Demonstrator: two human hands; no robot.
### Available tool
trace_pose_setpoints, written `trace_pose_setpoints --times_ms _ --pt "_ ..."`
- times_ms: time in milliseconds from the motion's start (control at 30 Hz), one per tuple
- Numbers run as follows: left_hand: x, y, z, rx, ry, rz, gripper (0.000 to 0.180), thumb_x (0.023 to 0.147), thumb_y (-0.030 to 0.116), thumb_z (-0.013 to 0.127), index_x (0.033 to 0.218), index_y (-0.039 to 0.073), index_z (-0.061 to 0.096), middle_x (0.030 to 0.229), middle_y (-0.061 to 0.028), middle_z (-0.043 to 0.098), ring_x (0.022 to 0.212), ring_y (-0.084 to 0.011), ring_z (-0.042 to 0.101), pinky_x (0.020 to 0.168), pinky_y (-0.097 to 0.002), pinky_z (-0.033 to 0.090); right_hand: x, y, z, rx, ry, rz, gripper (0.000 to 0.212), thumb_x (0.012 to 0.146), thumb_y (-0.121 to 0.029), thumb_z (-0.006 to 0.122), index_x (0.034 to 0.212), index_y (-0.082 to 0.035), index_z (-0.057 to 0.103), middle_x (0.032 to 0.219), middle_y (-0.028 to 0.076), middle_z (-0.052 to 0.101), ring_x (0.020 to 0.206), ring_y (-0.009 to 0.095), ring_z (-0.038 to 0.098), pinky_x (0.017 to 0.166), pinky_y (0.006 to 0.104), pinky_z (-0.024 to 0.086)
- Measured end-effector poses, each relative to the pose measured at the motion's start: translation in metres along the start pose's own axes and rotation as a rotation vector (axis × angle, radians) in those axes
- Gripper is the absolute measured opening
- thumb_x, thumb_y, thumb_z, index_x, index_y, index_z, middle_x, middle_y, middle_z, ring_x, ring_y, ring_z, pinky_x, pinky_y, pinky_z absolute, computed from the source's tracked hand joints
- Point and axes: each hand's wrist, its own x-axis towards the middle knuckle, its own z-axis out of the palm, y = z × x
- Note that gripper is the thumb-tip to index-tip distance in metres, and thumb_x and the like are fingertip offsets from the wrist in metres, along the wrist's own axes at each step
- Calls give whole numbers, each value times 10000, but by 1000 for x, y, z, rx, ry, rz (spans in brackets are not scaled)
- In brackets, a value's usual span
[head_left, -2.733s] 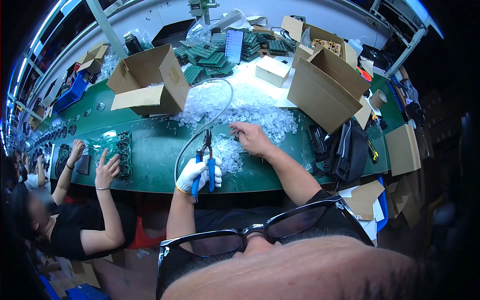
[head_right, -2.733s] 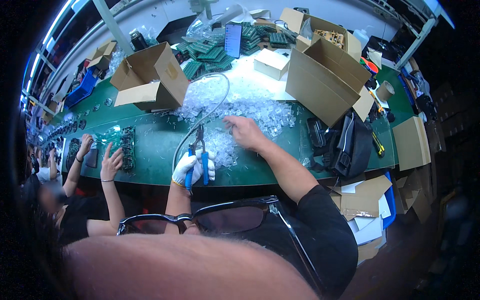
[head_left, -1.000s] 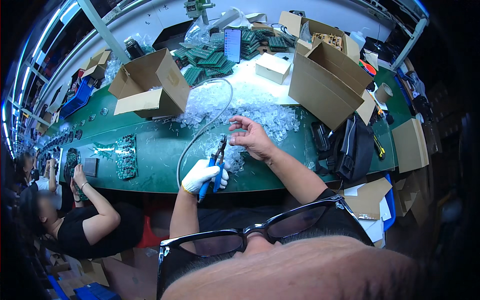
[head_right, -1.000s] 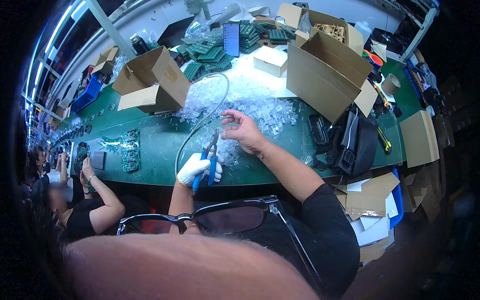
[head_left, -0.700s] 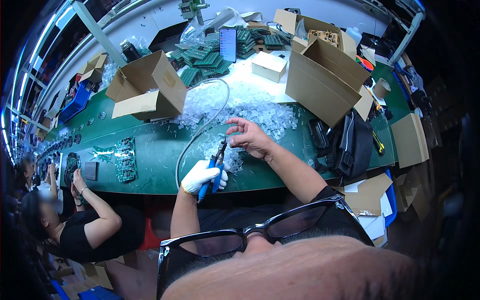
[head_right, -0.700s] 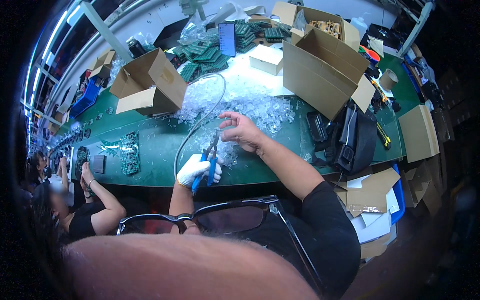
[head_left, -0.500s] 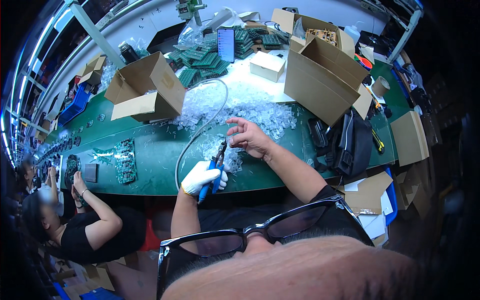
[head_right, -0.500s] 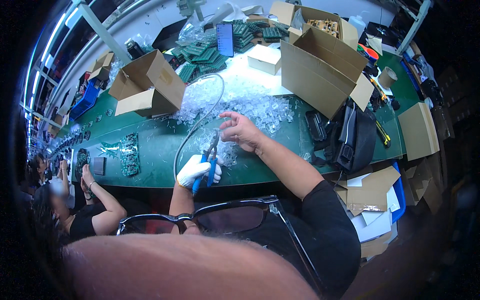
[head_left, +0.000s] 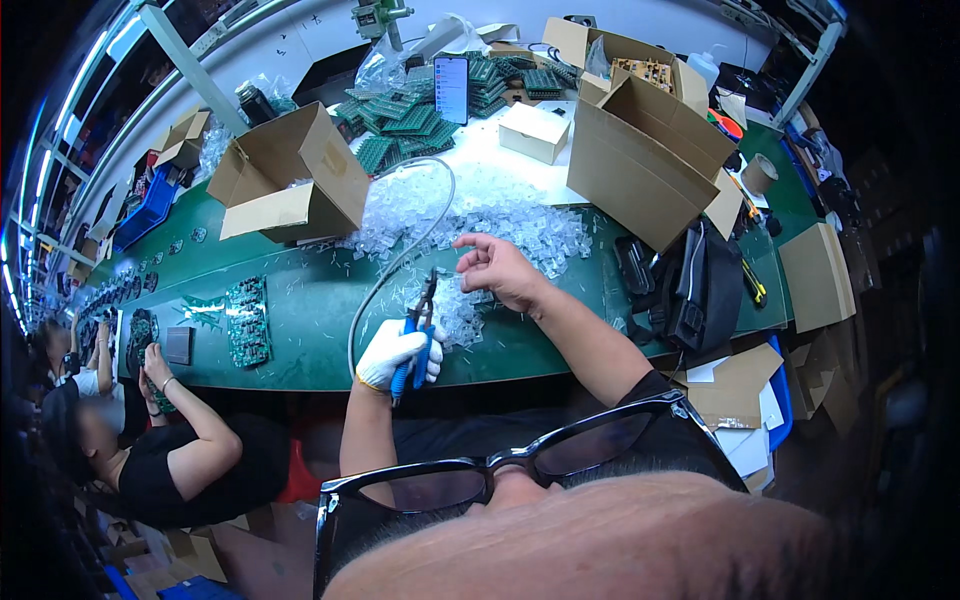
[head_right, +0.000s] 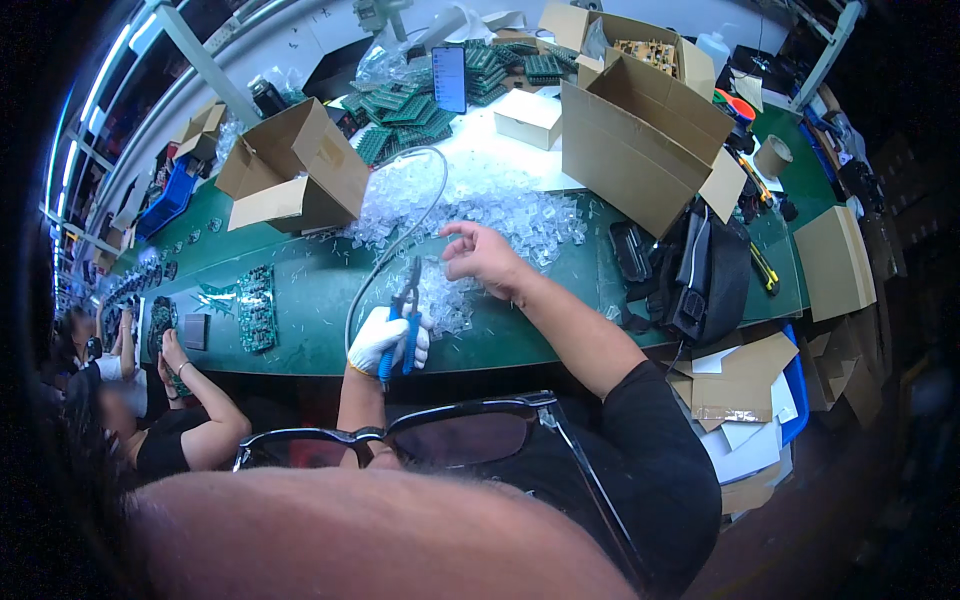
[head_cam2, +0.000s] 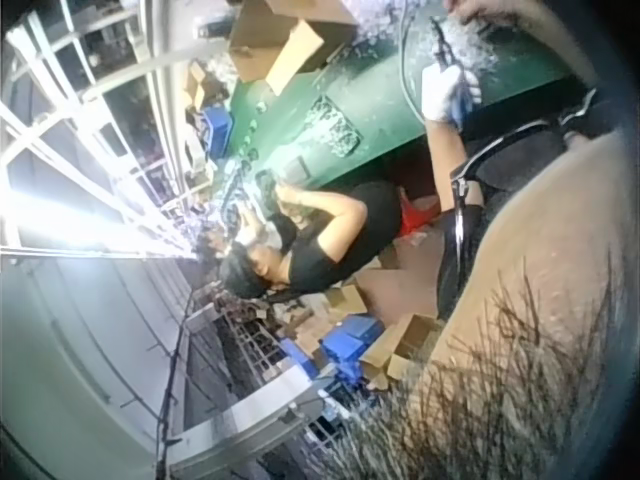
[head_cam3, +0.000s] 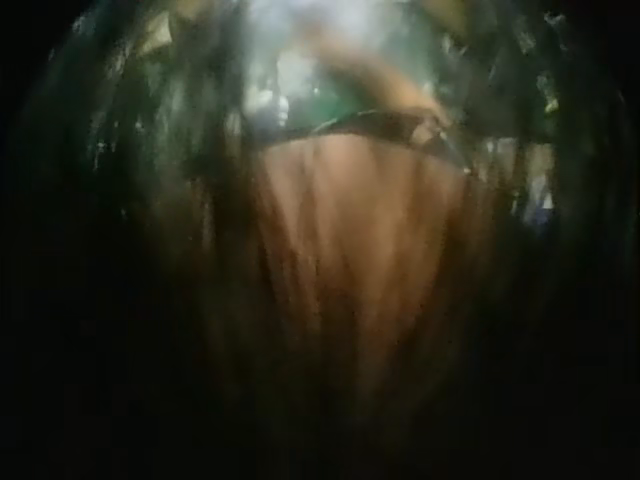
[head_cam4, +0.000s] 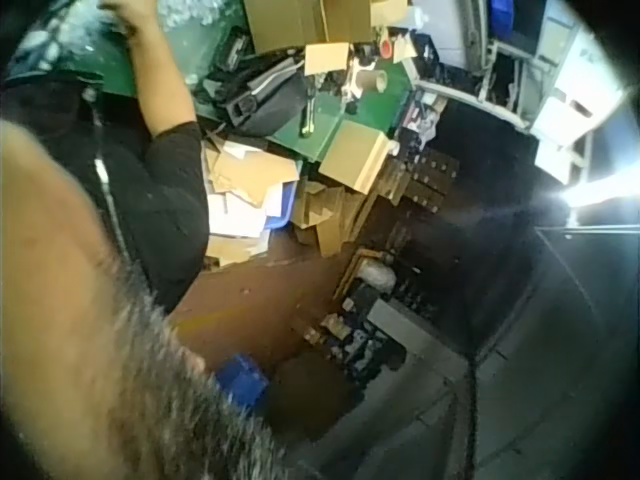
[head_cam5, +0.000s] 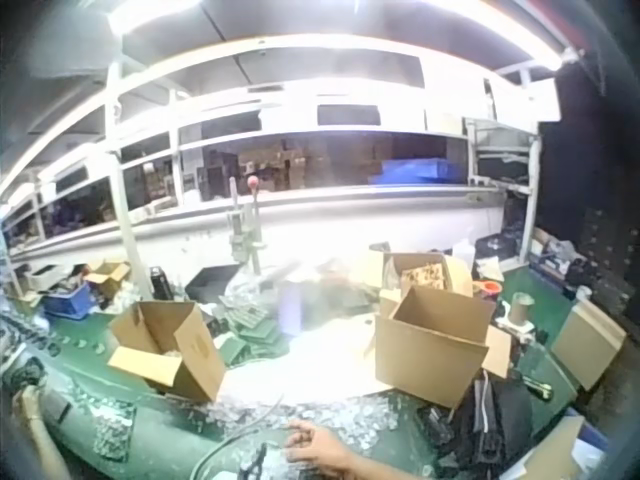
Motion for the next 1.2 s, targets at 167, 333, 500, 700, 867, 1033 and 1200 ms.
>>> trace_pose_setpoints --times_ms 167,333,500,700,867,1033,1200 --pt "2 -9 -16 -149 -133 105 694 858 445 863 1256 -81 649 928 -141 725 773 -229 718 711 -400 622 -3 11 16 -789 -69 -219 400 823 -66 822 1206 -8 726 999 110 792 938 201 760 851 351 603" --pt "2 -8 -15 -159 -151 107 713 851 446 870 1267 -88 646 937 -142 727 781 -235 723 724 -409 624 8 8 6 -845 91 -324 384 873 -180 823 1221 -38 742 1029 148 809 936 229 780 874 367 605" --pt "4 -8 -16 -180 -185 99 701 853 435 870 1264 -89 650 954 -151 735 795 -243 731 735 -413 626 20 7 -16 -1256 378 -592 322 917 -62 682 1238 -76 697 1144 188 757 1074 416 712 919 501 575" --pt "8 -12 -18 -145 -168 97 726 849 455 870 1272 -92 649 965 -153 745 811 -244 746 746 -410 632 30 17 -19 -1392 399 -648 352 913 -42 674 1263 -82 688 1141 165 745 1040 407 717 886 500 579" --pt "5 -12 -19 -146 -169 103 731 852 457 866 1282 -92 647 972 -149 751 809 -238 751 747 -407 636 17 4 -2 -1148 355 -725 402 912 7 671 1306 -73 681 1102 165 693 945 378 712 874 449 583" --pt "8 -8 -11 -136 -180 98 723 852 449 868 1280 -92 651 967 -148 754 801 -235 752 743 -406 640 14 9 -11 -930 230 -635 370 943 15 681 1306 -57 696 1087 114 655 889 251 706 868 377 574" --pt "5 -6 -7 -29 -91 59 651 881 410 846 1268 -81 665 970 -159 759 812 -239 757 761 -409 648 8 11 0 -43 -20 -122 303 944 23 743 1243 2 699 1091 60 675 948 155 701 868 314 585"
